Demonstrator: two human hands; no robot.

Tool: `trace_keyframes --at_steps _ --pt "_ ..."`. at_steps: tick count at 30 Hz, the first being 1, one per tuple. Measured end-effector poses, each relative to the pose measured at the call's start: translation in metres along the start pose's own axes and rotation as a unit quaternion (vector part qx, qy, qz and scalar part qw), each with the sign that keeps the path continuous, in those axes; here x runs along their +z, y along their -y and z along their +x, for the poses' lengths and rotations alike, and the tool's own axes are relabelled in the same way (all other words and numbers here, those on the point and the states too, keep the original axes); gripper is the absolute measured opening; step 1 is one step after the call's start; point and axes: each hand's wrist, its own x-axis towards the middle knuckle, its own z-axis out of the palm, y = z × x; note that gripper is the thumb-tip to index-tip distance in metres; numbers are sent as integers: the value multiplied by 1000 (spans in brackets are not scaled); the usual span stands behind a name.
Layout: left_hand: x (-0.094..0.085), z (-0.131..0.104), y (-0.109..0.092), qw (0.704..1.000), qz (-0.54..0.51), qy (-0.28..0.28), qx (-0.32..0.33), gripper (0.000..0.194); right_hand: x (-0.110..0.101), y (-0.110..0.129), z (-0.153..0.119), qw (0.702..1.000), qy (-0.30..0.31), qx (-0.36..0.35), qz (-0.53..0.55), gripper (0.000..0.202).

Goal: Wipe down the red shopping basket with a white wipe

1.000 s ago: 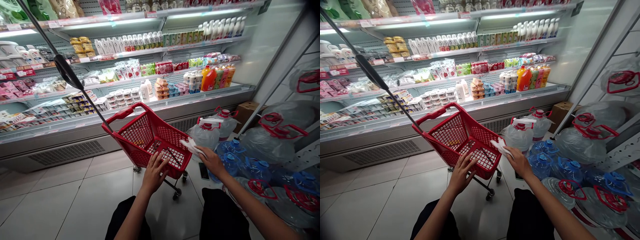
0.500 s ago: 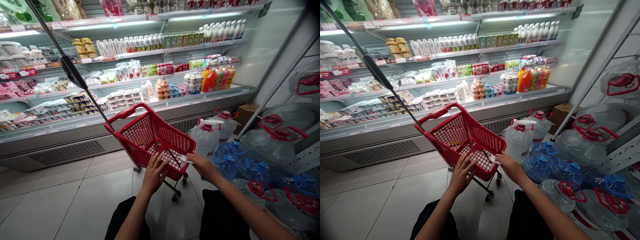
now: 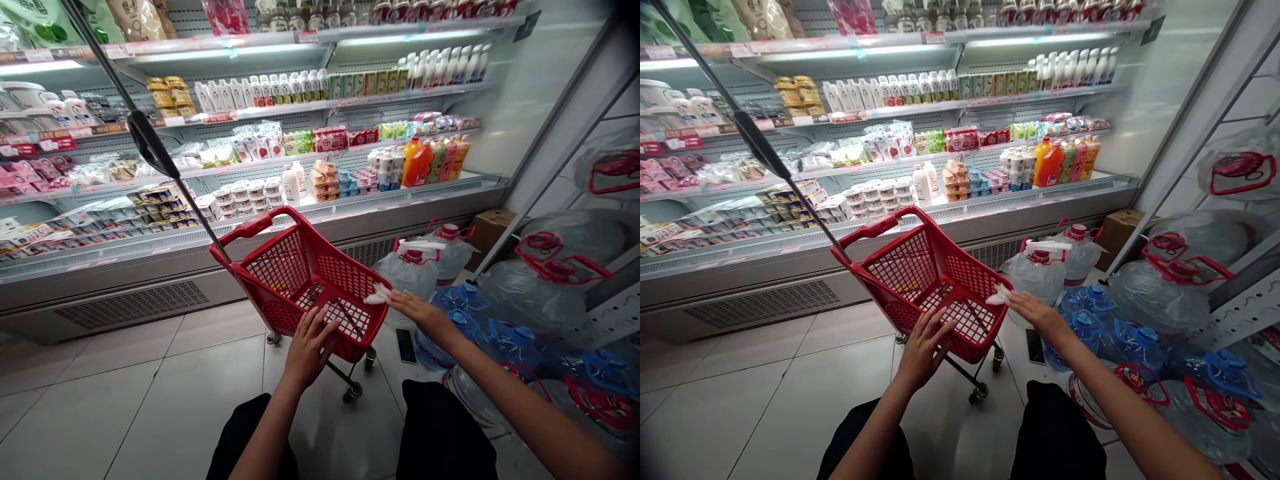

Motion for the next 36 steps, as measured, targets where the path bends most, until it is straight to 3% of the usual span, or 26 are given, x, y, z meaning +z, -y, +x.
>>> trace_keyframes --at_steps 4,11,15,19,21,23,26,28,32,36 --pt "3 0 -1 1000 1 -4 -7 50 -6 -25 16 990 -53 101 -82 83" --pt "0 -2 -2 1000 10 -6 -15 48 42 7 9 996 -38 76 -31 79" --pt "-2 -4 -3 999 33 -16 -26 51 43 55 6 996 -42 74 28 74" --pt "1 -4 -7 996 59 -32 -58 62 37 136 19 994 -45 48 85 78" --pt "3 -2 -9 995 68 -39 -69 66 40 172 25 991 -43 73 107 80" --pt "4 2 -6 994 73 -38 -67 68 46 191 26 987 -54 101 112 80" --pt "-1 10 13 997 67 -24 -29 68 51 182 14 989 -75 91 95 75" --pt "-8 18 34 997 67 -19 -13 67 52 159 3 991 -76 75 83 72" --pt "-17 35 72 994 95 -30 -46 54 50 103 -9 991 -72 93 65 71" --pt "-4 52 68 993 103 -33 -54 57 50 65 -4 985 -81 144 51 75"
